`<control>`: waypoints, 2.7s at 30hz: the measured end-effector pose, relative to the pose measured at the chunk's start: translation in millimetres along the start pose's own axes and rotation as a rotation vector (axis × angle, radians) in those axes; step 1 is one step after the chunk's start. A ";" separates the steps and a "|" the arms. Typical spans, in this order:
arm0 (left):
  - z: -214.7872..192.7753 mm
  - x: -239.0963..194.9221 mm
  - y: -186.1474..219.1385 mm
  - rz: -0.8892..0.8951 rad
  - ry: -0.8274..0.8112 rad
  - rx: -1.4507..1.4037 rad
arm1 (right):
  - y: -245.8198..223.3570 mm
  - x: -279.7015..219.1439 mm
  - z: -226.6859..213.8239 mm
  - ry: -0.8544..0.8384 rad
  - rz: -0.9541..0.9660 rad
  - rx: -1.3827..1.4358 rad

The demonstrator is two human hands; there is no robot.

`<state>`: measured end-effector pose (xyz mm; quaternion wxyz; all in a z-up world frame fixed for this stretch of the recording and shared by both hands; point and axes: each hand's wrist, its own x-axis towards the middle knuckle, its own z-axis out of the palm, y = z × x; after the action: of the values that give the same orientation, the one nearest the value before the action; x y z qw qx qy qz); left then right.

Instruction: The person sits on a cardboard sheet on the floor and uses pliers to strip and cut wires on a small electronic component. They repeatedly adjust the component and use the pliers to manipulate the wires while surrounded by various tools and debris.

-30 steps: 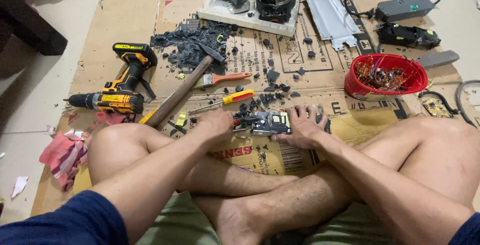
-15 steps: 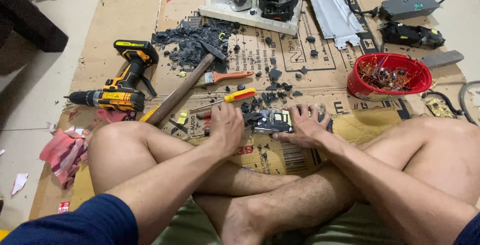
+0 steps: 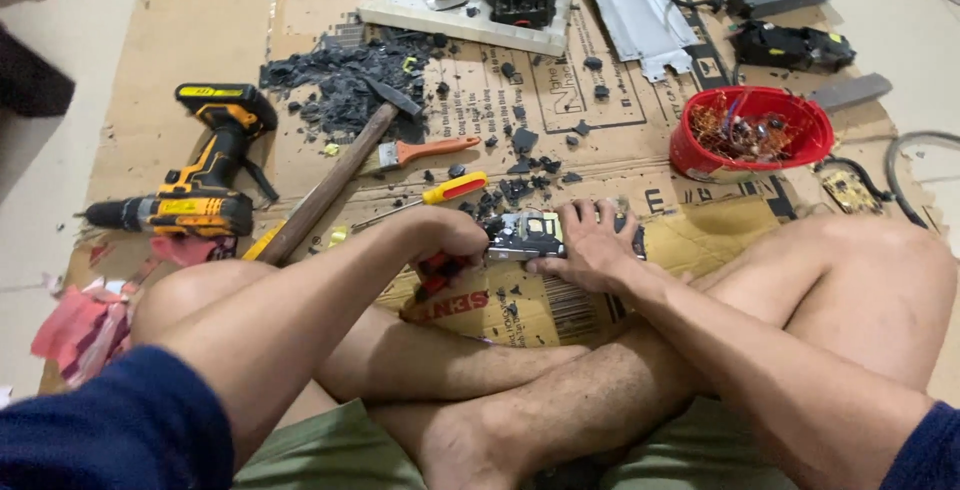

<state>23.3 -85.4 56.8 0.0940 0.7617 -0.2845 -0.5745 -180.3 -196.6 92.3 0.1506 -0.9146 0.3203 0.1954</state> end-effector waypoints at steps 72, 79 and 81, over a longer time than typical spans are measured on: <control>87.4 -149.3 -3.5 0.281 0.413 0.128 | -30.0 -53.6 -75.2 -0.101 0.015 1.188; 82.5 -158.6 -2.8 0.385 0.563 0.641 | -18.8 -46.5 -52.8 -0.082 -0.020 1.022; 84.7 -153.9 -8.1 0.402 0.577 0.717 | -16.8 -43.9 -44.9 -0.080 -0.016 1.034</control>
<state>-80.1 20.1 152.2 0.0100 0.8040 -0.5675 -0.1772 -189.3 -178.9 154.2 0.5966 -0.7149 0.3618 0.0451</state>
